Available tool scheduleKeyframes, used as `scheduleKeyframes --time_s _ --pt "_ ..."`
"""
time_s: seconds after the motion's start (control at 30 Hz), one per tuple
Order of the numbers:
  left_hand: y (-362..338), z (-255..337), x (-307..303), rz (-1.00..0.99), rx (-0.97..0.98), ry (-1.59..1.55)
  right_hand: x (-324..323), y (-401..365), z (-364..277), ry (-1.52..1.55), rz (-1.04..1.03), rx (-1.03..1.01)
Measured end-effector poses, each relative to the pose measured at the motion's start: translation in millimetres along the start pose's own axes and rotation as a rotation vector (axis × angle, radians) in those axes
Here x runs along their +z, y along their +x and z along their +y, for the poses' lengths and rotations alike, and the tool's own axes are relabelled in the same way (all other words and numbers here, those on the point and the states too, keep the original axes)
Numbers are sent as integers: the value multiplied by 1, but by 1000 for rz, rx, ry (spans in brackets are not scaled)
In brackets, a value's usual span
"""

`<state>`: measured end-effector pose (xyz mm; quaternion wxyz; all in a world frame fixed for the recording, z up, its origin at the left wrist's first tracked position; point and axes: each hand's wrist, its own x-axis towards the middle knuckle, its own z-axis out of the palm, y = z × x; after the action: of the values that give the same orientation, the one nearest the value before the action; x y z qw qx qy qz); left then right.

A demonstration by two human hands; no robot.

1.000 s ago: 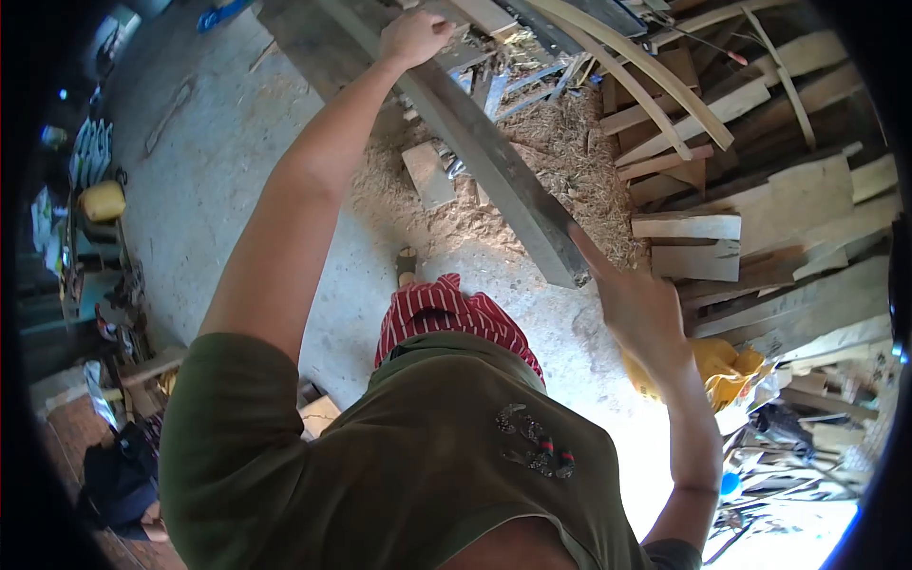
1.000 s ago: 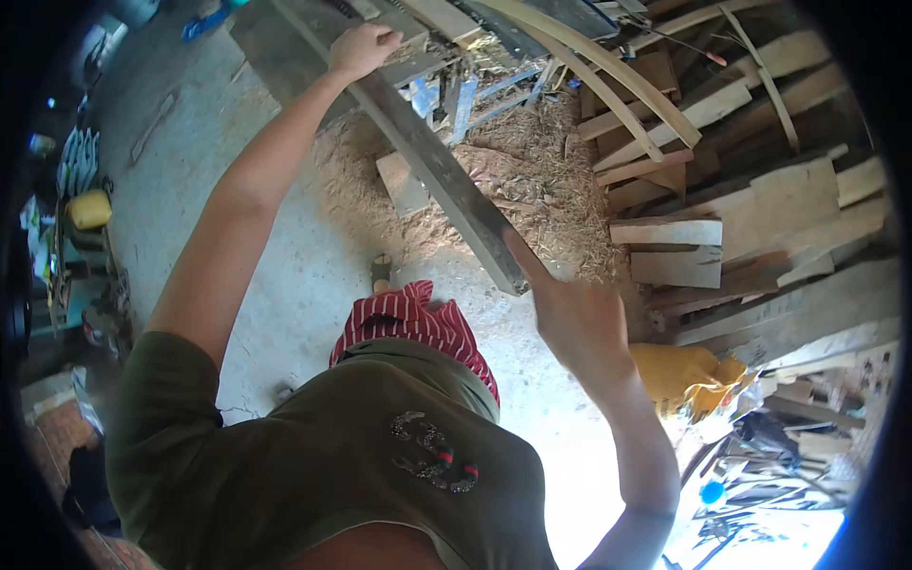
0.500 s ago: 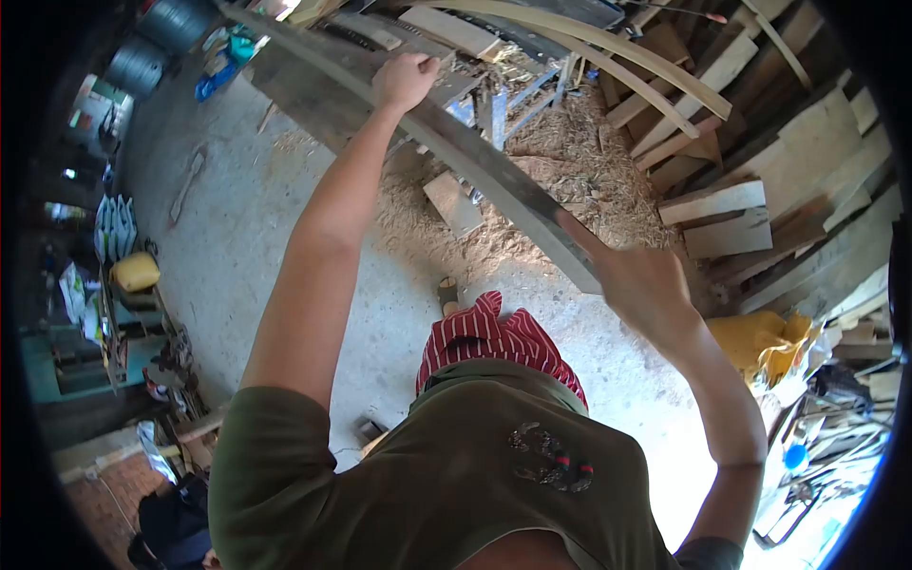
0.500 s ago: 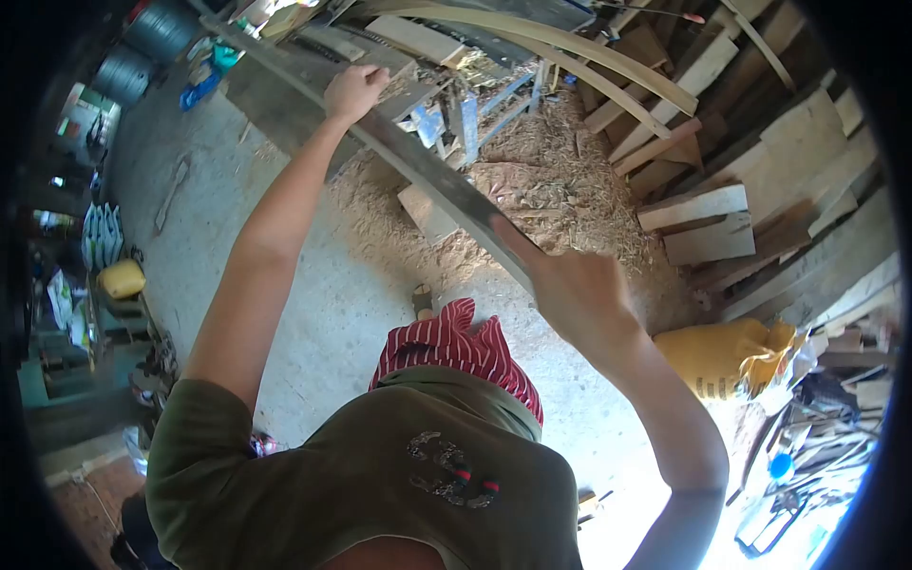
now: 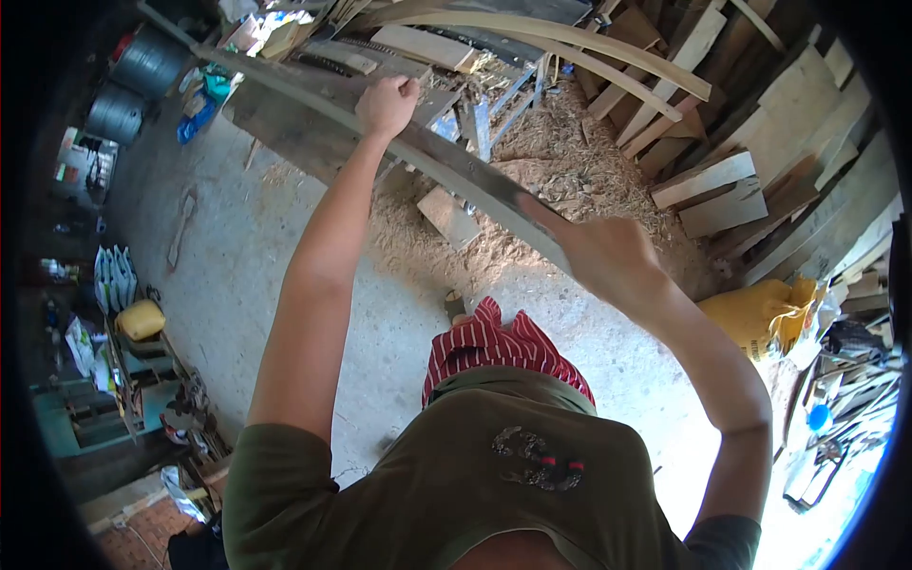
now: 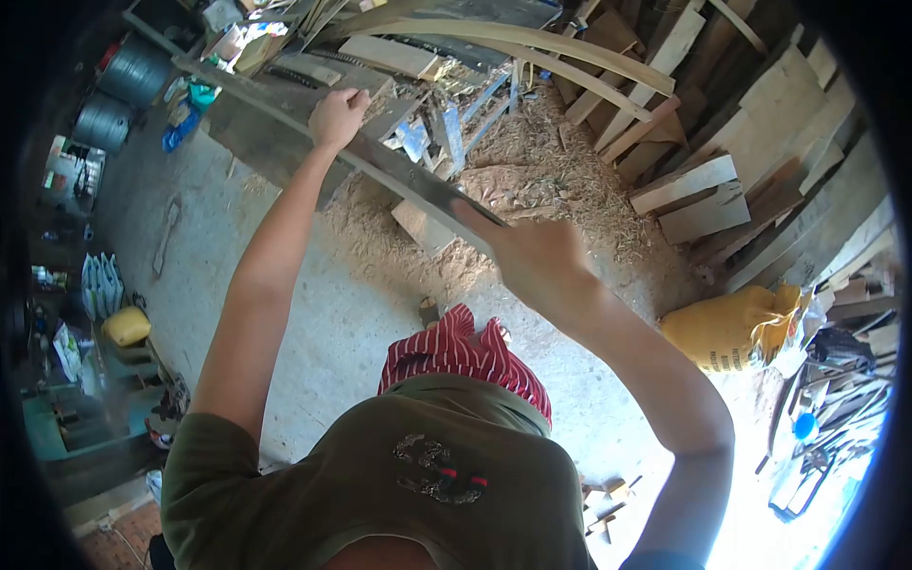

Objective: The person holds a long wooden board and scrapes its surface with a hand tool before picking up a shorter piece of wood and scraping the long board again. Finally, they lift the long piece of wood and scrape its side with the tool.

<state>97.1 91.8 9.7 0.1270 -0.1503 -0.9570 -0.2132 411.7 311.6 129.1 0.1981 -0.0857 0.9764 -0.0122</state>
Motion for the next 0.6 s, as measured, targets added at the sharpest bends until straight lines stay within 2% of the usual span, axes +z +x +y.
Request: scheduleKeyframes --time_s 0.07,0.13,0.2,0.27,0.4,0.6 --pt "3 3 -5 2 25 32 -9 32 -14 -14 19 -7" --pt "-2 8 -11 -62 -47 -23 -4 49 -20 -40 85 -39" --pt "-6 10 -14 -68 -48 -46 -3 35 -16 -52 78 -42" --pt "-4 11 -13 -75 -43 -77 -7 3 -11 -48 -61 14" --pt "-7 6 -10 -64 -31 -67 -6 -16 -11 -92 -88 47" --pt "2 9 -12 -98 -1 12 -10 41 -39 -143 21 -25"
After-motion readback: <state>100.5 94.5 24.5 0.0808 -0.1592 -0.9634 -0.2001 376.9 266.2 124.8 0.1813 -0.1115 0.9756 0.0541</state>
